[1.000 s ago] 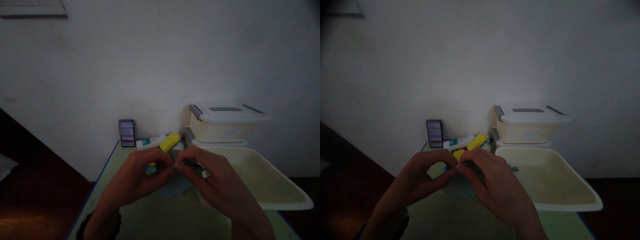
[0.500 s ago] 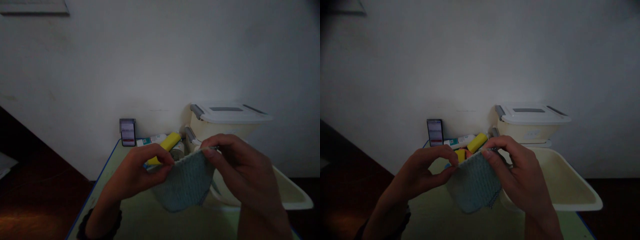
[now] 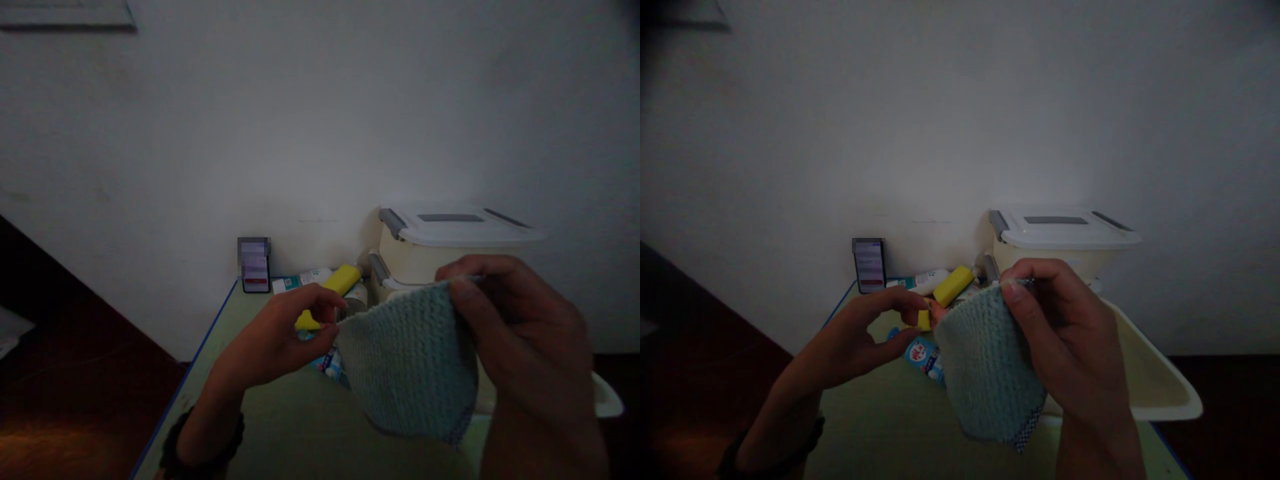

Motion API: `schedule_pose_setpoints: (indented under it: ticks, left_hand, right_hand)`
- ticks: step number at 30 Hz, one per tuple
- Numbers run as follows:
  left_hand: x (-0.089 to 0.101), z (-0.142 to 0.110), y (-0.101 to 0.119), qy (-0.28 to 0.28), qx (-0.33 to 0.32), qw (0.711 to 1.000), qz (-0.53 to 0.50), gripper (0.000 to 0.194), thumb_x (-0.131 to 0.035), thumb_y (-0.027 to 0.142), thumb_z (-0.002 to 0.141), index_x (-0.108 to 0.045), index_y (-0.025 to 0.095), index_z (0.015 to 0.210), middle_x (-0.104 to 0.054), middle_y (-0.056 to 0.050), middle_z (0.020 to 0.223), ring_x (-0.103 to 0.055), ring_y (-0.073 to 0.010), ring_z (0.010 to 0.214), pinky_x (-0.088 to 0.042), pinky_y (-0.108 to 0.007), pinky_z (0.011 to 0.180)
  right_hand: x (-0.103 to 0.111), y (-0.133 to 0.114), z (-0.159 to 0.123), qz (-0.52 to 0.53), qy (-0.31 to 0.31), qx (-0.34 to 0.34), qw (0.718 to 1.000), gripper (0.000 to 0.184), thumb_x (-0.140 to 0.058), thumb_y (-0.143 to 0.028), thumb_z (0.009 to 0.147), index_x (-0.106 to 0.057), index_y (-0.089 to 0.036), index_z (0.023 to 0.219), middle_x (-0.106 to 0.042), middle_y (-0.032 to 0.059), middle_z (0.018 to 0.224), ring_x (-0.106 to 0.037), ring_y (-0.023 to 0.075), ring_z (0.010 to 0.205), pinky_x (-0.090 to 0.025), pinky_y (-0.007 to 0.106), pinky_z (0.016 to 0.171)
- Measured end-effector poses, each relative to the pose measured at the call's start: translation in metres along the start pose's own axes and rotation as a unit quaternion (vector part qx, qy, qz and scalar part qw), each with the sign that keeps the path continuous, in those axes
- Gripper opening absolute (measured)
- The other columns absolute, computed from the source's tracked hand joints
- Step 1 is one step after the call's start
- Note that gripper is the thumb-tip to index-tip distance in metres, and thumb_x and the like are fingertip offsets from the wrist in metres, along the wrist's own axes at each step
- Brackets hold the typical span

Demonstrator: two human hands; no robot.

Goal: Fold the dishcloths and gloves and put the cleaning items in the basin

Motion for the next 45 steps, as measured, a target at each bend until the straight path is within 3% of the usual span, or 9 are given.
schedule_pose_setpoints:
  ticks: [6,9,12,16,19,33,45]
  left_hand:
    - [-0.008,0.003,0.009,0.007,-0.034,0.999,0.007,0.035,-0.062,0.022,0.080,-0.054,0.022,0.114,-0.051,-0.005,0.103,-0.052,-0.0164,0.094,-0.044,-0.030,0.084]
    - [-0.011,0.004,0.012,0.005,-0.050,0.999,-0.005,0.019,-0.060,0.020,0.081,-0.060,0.020,0.100,-0.050,-0.005,0.100,-0.052,-0.0162,0.093,-0.045,-0.029,0.082]
    - [-0.009,0.003,0.013,0.016,-0.062,0.998,-0.019,0.004,-0.058,0.016,0.081,-0.061,0.018,0.084,-0.051,-0.004,0.094,-0.053,-0.0149,0.089,-0.045,-0.027,0.080]
    - [0.000,0.000,0.012,0.043,-0.080,0.996,-0.017,0.004,-0.059,0.014,0.080,-0.059,0.017,0.082,-0.052,-0.004,0.092,-0.054,-0.0142,0.086,-0.046,-0.026,0.077]
    - [0.005,-0.001,0.009,0.052,-0.084,0.995,-0.007,0.007,-0.060,0.013,0.079,-0.058,0.017,0.084,-0.053,-0.003,0.093,-0.054,-0.0132,0.087,-0.045,-0.024,0.079]
    - [0.025,-0.006,-0.001,0.063,-0.064,0.994,0.056,0.008,-0.057,0.014,0.081,-0.061,0.018,0.087,-0.058,-0.004,0.093,-0.056,-0.0136,0.086,-0.047,-0.024,0.075]
    - [0.044,-0.015,-0.022,0.059,-0.031,0.996,0.052,0.005,-0.057,0.015,0.082,-0.061,0.018,0.083,-0.059,-0.004,0.091,-0.058,-0.0149,0.087,-0.047,-0.026,0.077]
  right_hand:
    - [-0.018,-0.009,-0.004,0.013,-0.155,0.013,0.988,0.003,-0.054,-0.024,0.086,-0.056,-0.025,0.086,-0.059,-0.0030,0.075,-0.052,0.0087,0.058,-0.041,0.018,0.046]
    - [-0.025,-0.012,-0.006,0.031,-0.185,0.027,0.982,0.004,-0.054,-0.022,0.086,-0.057,-0.025,0.086,-0.058,-0.0029,0.077,-0.053,0.0087,0.061,-0.041,0.018,0.048]
    - [-0.020,-0.008,-0.005,0.040,-0.137,0.015,0.990,0.004,-0.054,-0.022,0.085,-0.057,-0.025,0.087,-0.059,-0.0029,0.076,-0.053,0.0091,0.060,-0.040,0.019,0.047]
    - [-0.005,0.002,-0.001,0.049,-0.028,0.002,0.998,0.004,-0.058,-0.022,0.083,-0.059,-0.026,0.085,-0.059,-0.0030,0.073,-0.053,0.0105,0.062,-0.039,0.019,0.047]
    - [0.002,0.009,0.003,0.064,0.017,0.006,0.998,0.004,-0.059,-0.022,0.082,-0.060,-0.026,0.083,-0.059,-0.0024,0.072,-0.052,0.0114,0.062,-0.041,0.021,0.049]
    - [0.017,0.032,0.014,0.075,0.137,-0.064,0.986,0.006,-0.068,-0.025,0.074,-0.064,-0.022,0.077,-0.059,-0.0012,0.069,-0.051,0.0107,0.059,-0.038,0.025,0.054]
    - [0.026,0.047,0.019,0.094,0.191,-0.101,0.972,0.011,-0.071,-0.026,0.069,-0.065,-0.019,0.075,-0.060,-0.0005,0.069,-0.053,0.0114,0.061,-0.039,0.027,0.058]
Point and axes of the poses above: each hand's wrist, its own z-axis towards the middle knuckle, its own x-axis out of the back of the hand, y = z × x, the point moved 3 cm from there along z, towards the middle knuckle
